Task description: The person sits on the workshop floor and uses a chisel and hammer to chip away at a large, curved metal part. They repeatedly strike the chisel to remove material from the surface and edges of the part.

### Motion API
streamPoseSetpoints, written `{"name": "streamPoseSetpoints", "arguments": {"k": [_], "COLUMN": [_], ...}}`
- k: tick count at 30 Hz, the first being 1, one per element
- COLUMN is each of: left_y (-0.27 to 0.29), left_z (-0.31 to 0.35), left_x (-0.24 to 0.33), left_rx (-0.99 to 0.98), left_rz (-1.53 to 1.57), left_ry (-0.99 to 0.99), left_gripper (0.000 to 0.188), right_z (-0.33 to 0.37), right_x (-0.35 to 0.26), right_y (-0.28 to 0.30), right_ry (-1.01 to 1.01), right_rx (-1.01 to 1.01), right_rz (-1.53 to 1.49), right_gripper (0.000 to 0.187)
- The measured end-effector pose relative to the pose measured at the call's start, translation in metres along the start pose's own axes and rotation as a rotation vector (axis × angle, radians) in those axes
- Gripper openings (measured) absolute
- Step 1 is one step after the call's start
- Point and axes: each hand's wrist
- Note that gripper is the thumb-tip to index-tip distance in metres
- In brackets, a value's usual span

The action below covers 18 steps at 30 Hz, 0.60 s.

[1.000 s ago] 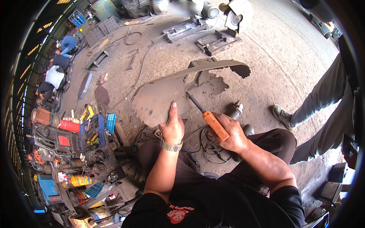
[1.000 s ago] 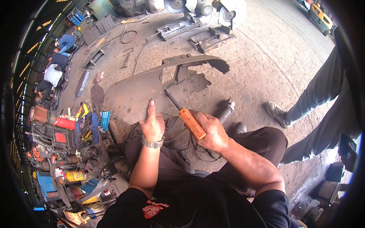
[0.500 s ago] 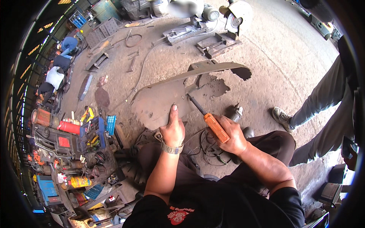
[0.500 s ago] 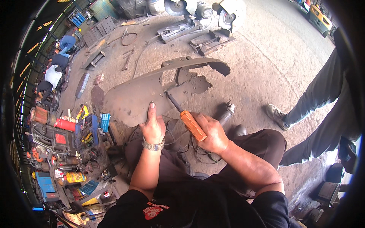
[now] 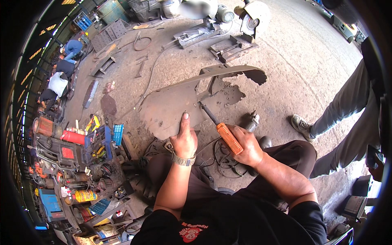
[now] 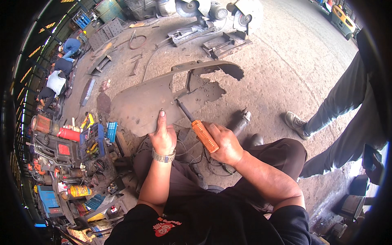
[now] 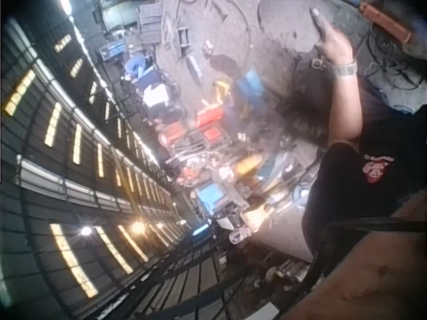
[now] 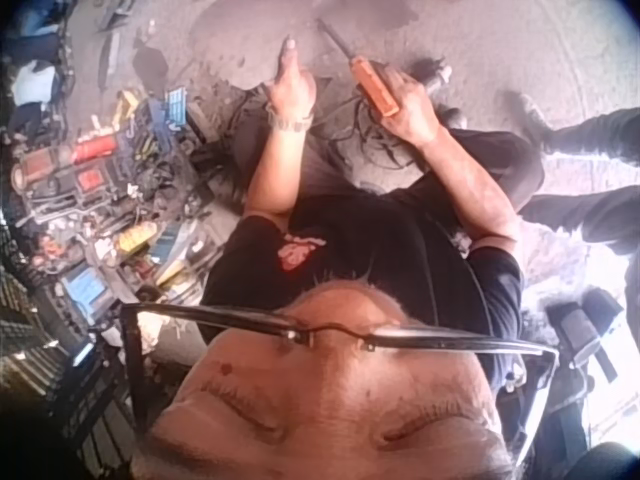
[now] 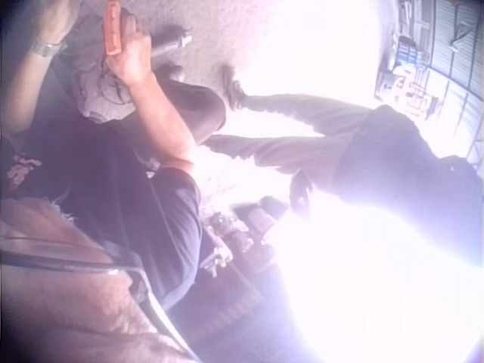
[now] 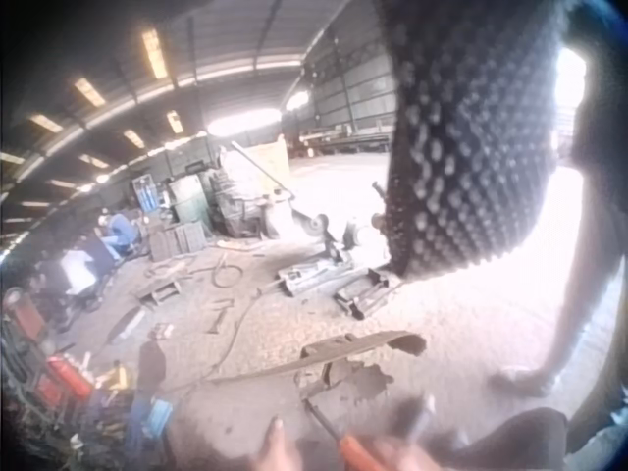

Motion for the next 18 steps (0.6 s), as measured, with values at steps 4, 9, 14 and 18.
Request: {"name": "streamPoseSetpoints", "arguments": {"k": [4,9,14,18], "left_y": [-0.001,0.000,-0.005,-0.008], "left_z": [-0.001,0.000,0.001,0.003], "left_x": [-0.002,0.000,0.000,0.004], "left_rx": [-0.015,-0.012,0.000,0.040], "left_rz": [0.047,0.008,0.026,-0.050], "left_ry": [-0.006,0.011,-0.017,-0.024], "left_gripper": [0.042,0.044,0.047,0.047], "right_z": [0.001,0.001,-0.001,-0.004], "right_x": [0.001,-0.002,-0.005,-0.008], "right_y": [-0.002,0.001,0.005,0.008], "right_ry": [0.002,-0.032,-0.030,-0.046], "right_rx": [0.005,-0.001,0.079,0.095], "right_rz": [0.005,-0.036,-0.016,-0.027], "right_gripper": [0.046,0.045,0.046,0.045]}}
Point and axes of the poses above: each hand's wrist, its own z-axis away from the middle knuckle, its own y-axis out of the back of the hand, x = y × z, and after that the axes turned 14 degrees about z, right-handed
